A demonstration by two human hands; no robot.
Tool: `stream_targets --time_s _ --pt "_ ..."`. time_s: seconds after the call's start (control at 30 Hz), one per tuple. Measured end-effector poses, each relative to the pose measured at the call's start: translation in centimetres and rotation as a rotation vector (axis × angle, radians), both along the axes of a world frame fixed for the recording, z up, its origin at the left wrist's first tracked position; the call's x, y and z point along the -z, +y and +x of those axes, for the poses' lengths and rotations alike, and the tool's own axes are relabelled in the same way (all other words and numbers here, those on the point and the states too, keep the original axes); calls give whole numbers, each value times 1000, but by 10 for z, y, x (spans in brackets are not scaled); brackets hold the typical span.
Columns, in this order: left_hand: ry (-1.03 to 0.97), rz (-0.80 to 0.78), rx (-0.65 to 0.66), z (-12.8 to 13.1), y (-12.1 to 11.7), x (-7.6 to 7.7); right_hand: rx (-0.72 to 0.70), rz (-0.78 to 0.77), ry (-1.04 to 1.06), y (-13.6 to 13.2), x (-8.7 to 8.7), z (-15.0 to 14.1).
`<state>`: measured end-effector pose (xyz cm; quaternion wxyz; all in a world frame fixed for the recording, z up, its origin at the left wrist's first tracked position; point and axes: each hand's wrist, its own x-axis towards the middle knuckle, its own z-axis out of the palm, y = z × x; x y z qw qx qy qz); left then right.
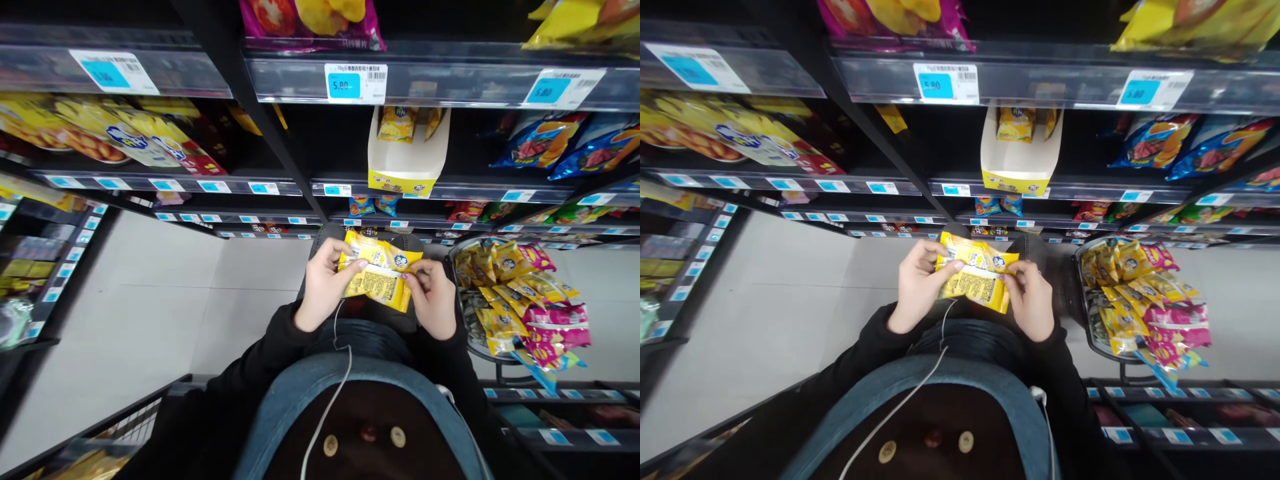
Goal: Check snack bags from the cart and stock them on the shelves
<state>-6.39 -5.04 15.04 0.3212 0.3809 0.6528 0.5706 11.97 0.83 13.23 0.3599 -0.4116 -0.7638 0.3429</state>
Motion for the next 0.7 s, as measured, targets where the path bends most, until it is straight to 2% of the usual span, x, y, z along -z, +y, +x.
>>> stream_targets --time_s 0.1,0.3,0.47,0.6,0.7 --pt "-168 8 4 1 2 0 37 27 27 -2 7 3" --pt "-267 -48 -4 -2 1 -2 -91 -20 36 -4 9 10" --pt "-397 -139 81 -8 -5 7 22 3 125 -6 15 8" --pt "-377 -184 255 -13 -8 10 86 -138 292 -2 17 6" --pt "-335 -264 434 -15 -10 7 10 -349 353 5 18 9"
